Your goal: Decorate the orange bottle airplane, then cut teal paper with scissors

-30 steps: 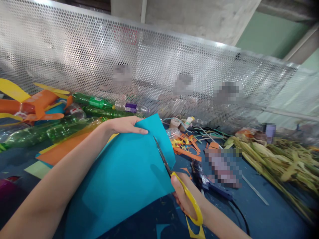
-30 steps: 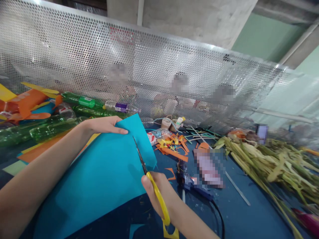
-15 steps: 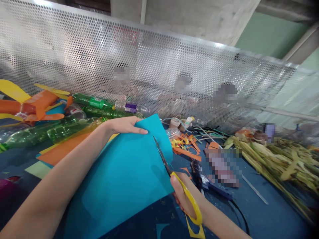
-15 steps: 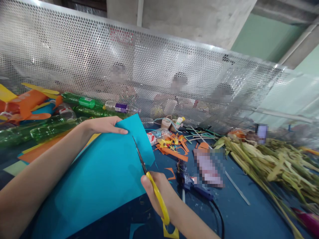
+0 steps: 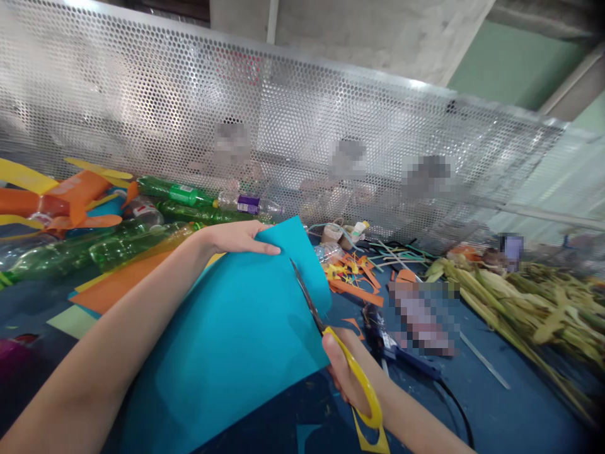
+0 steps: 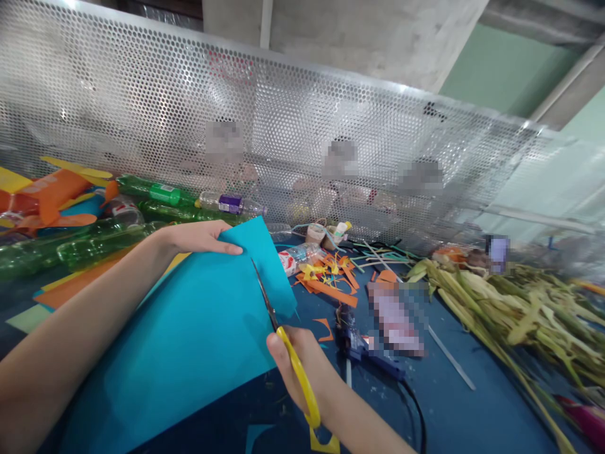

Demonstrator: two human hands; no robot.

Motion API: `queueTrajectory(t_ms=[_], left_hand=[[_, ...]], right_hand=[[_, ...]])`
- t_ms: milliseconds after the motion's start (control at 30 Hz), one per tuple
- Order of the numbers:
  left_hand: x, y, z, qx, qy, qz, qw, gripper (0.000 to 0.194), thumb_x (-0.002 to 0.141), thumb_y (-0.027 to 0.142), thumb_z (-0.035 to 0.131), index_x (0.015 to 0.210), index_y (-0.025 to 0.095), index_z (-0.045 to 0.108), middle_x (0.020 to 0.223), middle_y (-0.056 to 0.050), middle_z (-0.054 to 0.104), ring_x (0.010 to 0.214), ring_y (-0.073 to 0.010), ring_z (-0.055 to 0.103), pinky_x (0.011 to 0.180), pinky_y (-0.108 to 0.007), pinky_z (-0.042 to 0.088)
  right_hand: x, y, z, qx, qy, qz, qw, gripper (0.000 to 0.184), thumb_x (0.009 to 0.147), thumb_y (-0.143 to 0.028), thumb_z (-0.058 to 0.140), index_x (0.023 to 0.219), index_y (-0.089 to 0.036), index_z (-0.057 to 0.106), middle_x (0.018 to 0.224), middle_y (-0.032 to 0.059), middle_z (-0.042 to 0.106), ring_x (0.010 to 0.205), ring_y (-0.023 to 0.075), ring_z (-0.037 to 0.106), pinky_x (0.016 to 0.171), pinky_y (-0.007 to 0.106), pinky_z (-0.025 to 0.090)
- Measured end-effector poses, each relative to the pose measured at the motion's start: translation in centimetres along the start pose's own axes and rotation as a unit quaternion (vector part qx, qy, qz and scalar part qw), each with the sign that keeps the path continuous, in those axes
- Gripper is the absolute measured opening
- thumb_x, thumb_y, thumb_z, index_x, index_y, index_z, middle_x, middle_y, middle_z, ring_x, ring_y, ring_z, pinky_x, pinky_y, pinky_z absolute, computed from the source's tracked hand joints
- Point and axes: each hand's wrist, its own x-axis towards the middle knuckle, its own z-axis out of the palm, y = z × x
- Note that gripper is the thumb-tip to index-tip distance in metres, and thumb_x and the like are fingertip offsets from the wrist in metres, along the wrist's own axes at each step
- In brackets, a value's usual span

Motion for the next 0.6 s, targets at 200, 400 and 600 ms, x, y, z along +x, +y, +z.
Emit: queueTrajectory(t_ms=[200, 400, 600], left_hand=[[-0.02, 0.04, 0.01, 0.0, 0.004, 0.01, 1.0, 0.031, 0.081, 0.041, 0.063, 0.106, 0.021, 0.066, 0.112, -0.003, 0.067, 0.092, -0.0197, 0.065, 0.08, -0.027, 0.051], [-0.04, 0.09, 0.07, -0.005, -0.003, 0.015, 1.0, 0.033, 0.081, 0.042, 0.063, 0.107, 0.022, 0.066, 0.114, -0.003, 0.066, 0.097, -0.0207, 0.063, 0.082, -0.028, 0.05], [-0.04, 0.09, 0.05, -0.001, -0.004, 0.008, 1.0, 0.034, 0.081, 0.043, 0.062, 0.108, 0.022, 0.065, 0.115, -0.003, 0.065, 0.096, -0.0204, 0.064, 0.082, -0.028, 0.05]], right_hand=[[0.0, 0.32, 0.13, -0.009, 0.001, -0.006, 1.0, 0.057, 0.082, -0.072, 0.024, 0.059, -0.022, 0.04, 0.046, -0.0039, 0.031, 0.046, 0.0126, 0.037, 0.04, 0.024, 0.029], [0.03, 0.72, 0.31, -0.01, 0.004, -0.004, 1.0, 0.056, 0.084, -0.07, 0.024, 0.058, -0.022, 0.038, 0.046, -0.0045, 0.03, 0.045, 0.0116, 0.036, 0.04, 0.024, 0.027], [0.06, 0.72, 0.36, -0.01, 0.002, 0.002, 1.0, 0.056, 0.083, -0.071, 0.025, 0.058, -0.022, 0.037, 0.044, -0.0045, 0.032, 0.043, 0.011, 0.036, 0.038, 0.023, 0.026]])
